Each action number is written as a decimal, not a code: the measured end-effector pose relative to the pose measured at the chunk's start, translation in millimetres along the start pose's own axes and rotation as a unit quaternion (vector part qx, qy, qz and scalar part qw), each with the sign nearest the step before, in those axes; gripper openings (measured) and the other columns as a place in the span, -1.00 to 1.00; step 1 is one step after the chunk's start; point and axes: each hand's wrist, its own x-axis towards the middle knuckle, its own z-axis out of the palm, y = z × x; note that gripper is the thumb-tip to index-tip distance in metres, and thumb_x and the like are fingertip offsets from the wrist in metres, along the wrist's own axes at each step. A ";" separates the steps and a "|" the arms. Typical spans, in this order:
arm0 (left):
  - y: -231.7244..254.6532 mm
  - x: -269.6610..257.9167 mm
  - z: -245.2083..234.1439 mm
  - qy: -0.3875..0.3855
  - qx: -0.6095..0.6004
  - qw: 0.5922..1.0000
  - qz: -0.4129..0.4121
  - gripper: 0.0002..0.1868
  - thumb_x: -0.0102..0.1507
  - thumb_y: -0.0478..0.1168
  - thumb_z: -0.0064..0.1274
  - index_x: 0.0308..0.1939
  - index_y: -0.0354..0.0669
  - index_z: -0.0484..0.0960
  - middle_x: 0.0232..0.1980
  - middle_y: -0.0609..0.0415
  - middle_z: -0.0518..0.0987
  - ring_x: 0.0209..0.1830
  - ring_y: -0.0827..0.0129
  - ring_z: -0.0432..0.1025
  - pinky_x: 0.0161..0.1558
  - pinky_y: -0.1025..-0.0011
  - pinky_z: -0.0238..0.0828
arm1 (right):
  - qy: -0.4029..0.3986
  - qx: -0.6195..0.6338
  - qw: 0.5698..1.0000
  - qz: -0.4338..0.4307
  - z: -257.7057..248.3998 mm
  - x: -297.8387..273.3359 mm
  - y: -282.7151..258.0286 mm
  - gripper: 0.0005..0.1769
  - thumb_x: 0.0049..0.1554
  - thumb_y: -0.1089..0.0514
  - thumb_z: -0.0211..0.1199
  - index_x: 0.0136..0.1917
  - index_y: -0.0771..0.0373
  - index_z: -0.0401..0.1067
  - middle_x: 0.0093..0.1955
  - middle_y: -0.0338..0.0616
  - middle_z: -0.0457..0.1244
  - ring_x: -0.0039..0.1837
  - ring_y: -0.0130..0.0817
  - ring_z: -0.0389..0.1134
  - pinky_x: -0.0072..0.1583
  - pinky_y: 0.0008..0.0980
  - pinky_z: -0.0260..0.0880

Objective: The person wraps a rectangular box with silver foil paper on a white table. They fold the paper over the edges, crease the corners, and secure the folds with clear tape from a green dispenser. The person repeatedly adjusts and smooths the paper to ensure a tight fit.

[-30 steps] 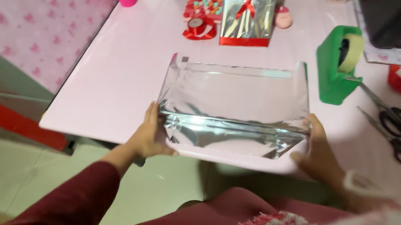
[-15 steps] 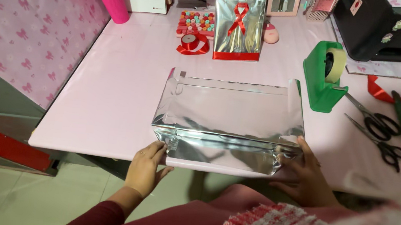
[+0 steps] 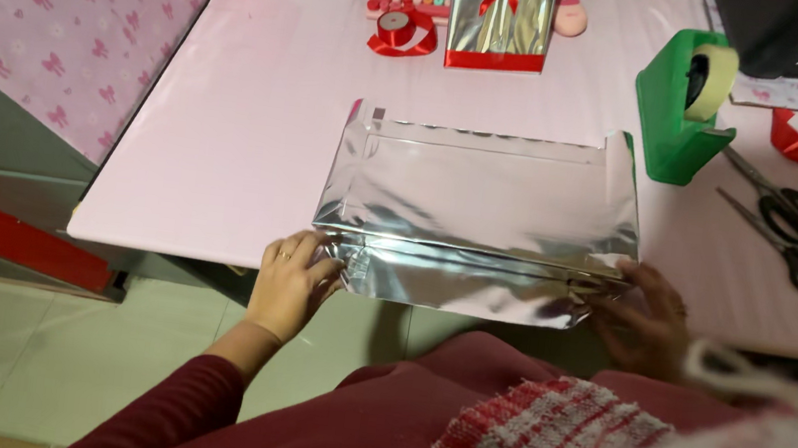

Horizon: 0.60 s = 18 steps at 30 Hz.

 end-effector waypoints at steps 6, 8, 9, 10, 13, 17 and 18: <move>-14.1 13.6 -7.6 0.011 0.046 0.998 0.037 -0.74 0.13 -0.26 0.16 -0.09 -0.12 0.66 0.28 -0.09 0.48 0.39 0.04 0.28 0.30 0.04 0.17 | -0.050 0.012 0.999 0.008 1.2 4.7 1.3 -0.67 -0.03 0.22 0.43 0.04 0.05 0.56 0.50 0.08 0.15 0.55 0.14 0.16 0.49 -0.03 0.23; -18.8 19.4 -6.4 0.012 0.055 0.997 0.044 -0.78 0.13 -0.28 0.14 -0.13 -0.13 0.64 0.29 -0.10 0.49 0.38 0.06 0.31 0.35 0.03 0.17 | -0.035 0.045 0.998 0.013 3.8 5.5 2.6 -0.71 0.00 0.21 0.42 0.03 0.11 0.51 0.46 0.05 0.18 0.53 0.09 0.21 0.47 -0.10 0.29; -21.9 23.3 -6.0 0.013 0.060 0.997 0.050 -0.80 0.14 -0.29 0.13 -0.15 -0.13 0.63 0.29 -0.10 0.49 0.38 0.08 0.32 0.38 0.02 0.17 | -0.026 0.062 0.998 0.016 5.7 5.9 3.1 -0.73 0.02 0.20 0.42 0.02 0.13 0.49 0.44 0.03 0.20 0.52 0.07 0.23 0.45 -0.14 0.31; -24.0 26.1 -6.1 0.015 0.052 0.997 0.059 -0.82 0.15 -0.29 0.14 -0.16 -0.13 0.63 0.26 -0.08 0.51 0.35 0.07 0.35 0.36 0.04 0.21 | -0.022 0.065 0.998 0.003 5.5 5.9 4.7 -0.72 0.03 0.20 0.40 0.05 0.14 0.50 0.44 0.02 0.21 0.53 0.07 0.23 0.48 -0.11 0.30; -26.4 32.0 -9.0 0.027 0.018 0.996 0.079 -0.86 0.17 -0.27 0.18 -0.19 -0.14 0.63 0.16 -0.03 0.55 0.21 0.06 0.43 0.29 0.08 0.29 | -0.039 0.041 0.998 -0.026 2.0 3.3 14.4 -0.68 0.02 0.20 0.38 0.08 0.14 0.51 0.43 -0.03 0.25 0.53 0.05 0.23 0.50 -0.05 0.26; -23.0 37.2 -12.9 0.058 -0.024 0.995 0.075 -0.82 0.16 -0.24 0.24 -0.20 -0.16 0.64 0.05 0.02 0.58 -0.02 0.09 0.48 0.19 0.12 0.37 | -0.072 -0.010 0.994 -0.087 3.0 6.3 46.7 -0.68 0.06 0.16 0.36 0.11 0.07 0.50 0.34 -0.16 0.28 0.43 -0.08 0.29 0.41 -0.08 0.28; -22.5 38.9 -13.1 0.061 -0.029 0.995 0.074 -0.82 0.15 -0.24 0.25 -0.20 -0.17 0.64 0.03 0.03 0.59 -0.07 0.10 0.48 0.17 0.12 0.38 | -0.064 -0.005 0.992 -0.111 6.5 7.8 55.0 -0.71 0.10 0.14 0.35 0.13 0.04 0.49 0.32 -0.21 0.28 0.40 -0.12 0.30 0.38 -0.12 0.31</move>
